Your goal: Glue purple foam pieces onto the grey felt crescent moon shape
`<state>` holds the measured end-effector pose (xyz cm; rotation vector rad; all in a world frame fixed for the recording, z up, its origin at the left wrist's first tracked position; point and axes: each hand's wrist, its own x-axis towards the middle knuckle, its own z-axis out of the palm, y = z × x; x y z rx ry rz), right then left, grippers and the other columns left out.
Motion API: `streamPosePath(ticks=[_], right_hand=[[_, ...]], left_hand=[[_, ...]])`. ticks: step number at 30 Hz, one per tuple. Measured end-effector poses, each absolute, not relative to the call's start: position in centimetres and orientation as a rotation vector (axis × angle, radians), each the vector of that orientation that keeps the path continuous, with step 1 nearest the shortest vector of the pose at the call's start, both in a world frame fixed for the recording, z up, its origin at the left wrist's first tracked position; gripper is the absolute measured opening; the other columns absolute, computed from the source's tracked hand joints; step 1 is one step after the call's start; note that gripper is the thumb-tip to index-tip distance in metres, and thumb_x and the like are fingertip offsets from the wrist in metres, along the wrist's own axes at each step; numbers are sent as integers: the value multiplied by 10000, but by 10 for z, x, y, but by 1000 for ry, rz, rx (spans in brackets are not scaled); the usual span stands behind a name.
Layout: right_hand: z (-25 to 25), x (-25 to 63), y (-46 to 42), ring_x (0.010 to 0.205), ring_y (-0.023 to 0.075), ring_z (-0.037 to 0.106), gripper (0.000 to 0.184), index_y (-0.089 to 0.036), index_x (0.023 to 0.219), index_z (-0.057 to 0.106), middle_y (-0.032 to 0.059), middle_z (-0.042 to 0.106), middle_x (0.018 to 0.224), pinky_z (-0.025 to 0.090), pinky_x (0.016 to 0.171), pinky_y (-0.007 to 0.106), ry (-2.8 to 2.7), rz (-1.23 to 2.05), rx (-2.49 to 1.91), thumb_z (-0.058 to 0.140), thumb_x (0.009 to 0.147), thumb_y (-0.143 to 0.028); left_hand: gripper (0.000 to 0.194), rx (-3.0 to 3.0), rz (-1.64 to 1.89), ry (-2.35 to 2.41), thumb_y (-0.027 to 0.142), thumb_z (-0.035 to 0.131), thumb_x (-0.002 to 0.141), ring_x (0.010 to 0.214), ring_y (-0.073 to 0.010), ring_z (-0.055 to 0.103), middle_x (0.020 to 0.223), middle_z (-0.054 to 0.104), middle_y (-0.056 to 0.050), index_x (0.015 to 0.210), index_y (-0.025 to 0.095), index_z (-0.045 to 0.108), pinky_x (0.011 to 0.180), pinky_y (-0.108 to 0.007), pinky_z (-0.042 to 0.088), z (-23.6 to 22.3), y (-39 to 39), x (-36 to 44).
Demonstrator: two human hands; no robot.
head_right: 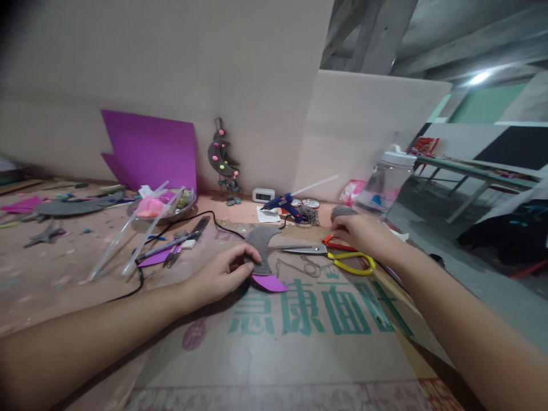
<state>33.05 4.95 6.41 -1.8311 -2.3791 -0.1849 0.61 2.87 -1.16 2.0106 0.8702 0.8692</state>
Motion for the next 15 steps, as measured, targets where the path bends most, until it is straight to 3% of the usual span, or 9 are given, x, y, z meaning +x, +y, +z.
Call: streamPosePath(ticks=[4, 7, 11, 13, 15], right_hand=[[77, 272, 37, 637, 153, 584, 311, -187, 782, 665, 38, 673, 722, 404, 600, 248, -2427, -307, -1549, 445, 908, -368], [85, 215, 29, 802, 169, 638, 254, -198, 951, 689, 50, 720, 899, 435, 701, 257, -2482, -316, -1356, 441, 918, -242], [90, 142, 34, 884, 177, 641, 248, -199, 999, 699, 56, 712, 988, 437, 725, 251, -2748, -294, -1094, 518, 855, -110], [88, 112, 44, 889, 184, 641, 226, -183, 987, 707, 67, 708, 983, 435, 734, 258, -2853, -284, -1050, 544, 849, -108], [82, 87, 56, 877, 192, 640, 215, -191, 985, 714, 68, 703, 968, 428, 698, 259, -2945, -318, -1006, 569, 842, -120]], left_hand=[[195, 2030, 904, 872, 190, 465, 826, 677, -117, 511, 806, 594, 12, 973, 189, 592, 619, -224, 393, -15, 33, 8], [201, 2056, 923, 829, 192, 462, 822, 686, -129, 537, 825, 618, 8, 978, 197, 589, 626, -237, 413, -17, 37, 10], [196, 2115, 939, 864, 215, 466, 822, 690, -162, 581, 804, 637, -29, 956, 161, 599, 639, -270, 454, -19, 39, 10], [243, 2169, 880, 979, 268, 465, 839, 690, -201, 602, 773, 650, -53, 977, 142, 620, 640, -310, 474, -18, 38, 9], [316, 2216, 877, 1058, 289, 477, 843, 846, -266, 629, 888, 685, -93, 1076, 134, 625, 757, -372, 494, -17, 35, 8]])
